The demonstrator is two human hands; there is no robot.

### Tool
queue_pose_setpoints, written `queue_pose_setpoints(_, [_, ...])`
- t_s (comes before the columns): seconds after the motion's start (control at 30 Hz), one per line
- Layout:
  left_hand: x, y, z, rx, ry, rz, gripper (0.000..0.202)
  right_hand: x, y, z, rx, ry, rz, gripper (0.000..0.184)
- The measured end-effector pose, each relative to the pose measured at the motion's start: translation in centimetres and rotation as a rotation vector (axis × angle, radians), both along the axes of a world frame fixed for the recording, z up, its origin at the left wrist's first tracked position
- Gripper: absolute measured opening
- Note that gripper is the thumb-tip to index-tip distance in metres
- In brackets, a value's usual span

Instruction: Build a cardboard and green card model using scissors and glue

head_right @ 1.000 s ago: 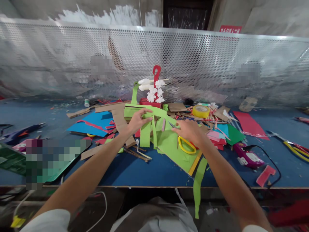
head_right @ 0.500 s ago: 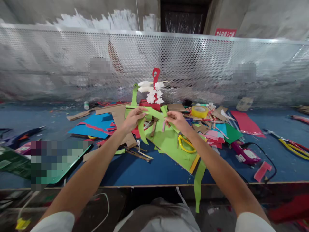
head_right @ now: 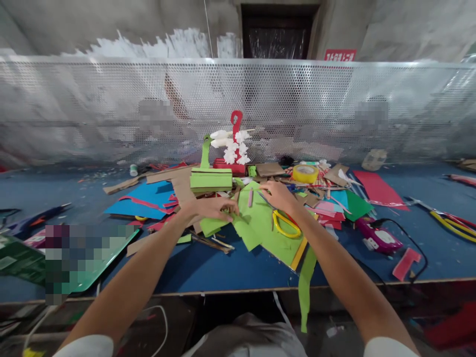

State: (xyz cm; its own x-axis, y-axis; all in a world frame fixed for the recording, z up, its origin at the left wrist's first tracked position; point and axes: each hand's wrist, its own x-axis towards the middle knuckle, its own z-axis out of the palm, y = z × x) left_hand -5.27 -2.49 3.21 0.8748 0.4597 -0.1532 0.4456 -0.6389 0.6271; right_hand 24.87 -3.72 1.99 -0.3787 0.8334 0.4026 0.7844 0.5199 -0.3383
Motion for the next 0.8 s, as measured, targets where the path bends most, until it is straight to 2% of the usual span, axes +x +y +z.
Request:
queue_pose_setpoints(0.1, [-0.6,-0.2,0.6,-0.005,0.077,-0.035,0.031,0.5,-0.3,0.5,0.026,-0.144,0.021,0.035])
queue_pose_setpoints(0.2, [-1.4,-0.2,1.0,0.008,0.097,0.0,0.031,1.1,-0.6,0.8,0.001,-0.197,0.133,0.036])
queue_pose_setpoints(0.3, [-1.4,0.2,0.5,0.187,0.065,0.181,0.044,0.9,-0.9,0.7,-0.011,-0.253,0.254,0.036])
queue_pose_setpoints(0.4, [-0.2,0.3,-0.8,0.398,0.063,0.406,0.051,0.1,-1.4,0.7,-0.046,-0.337,0.342,0.033])
queue_pose_setpoints(0.5, [1.2,0.0,-2.0,0.484,0.192,0.48,0.047,-0.5,-2.0,0.9,-0.098,-0.376,0.414,0.034])
queue_pose_setpoints(0.63, [2.0,-0.2,-2.8,0.523,0.259,0.569,0.031,-0.5,-2.2,1.0,-0.113,-0.313,0.385,0.04])
queue_pose_setpoints(0.8, [0.6,1.0,-2.4,0.452,0.134,0.755,0.032,0.1,-1.4,0.4,0.042,-0.181,0.242,0.037])
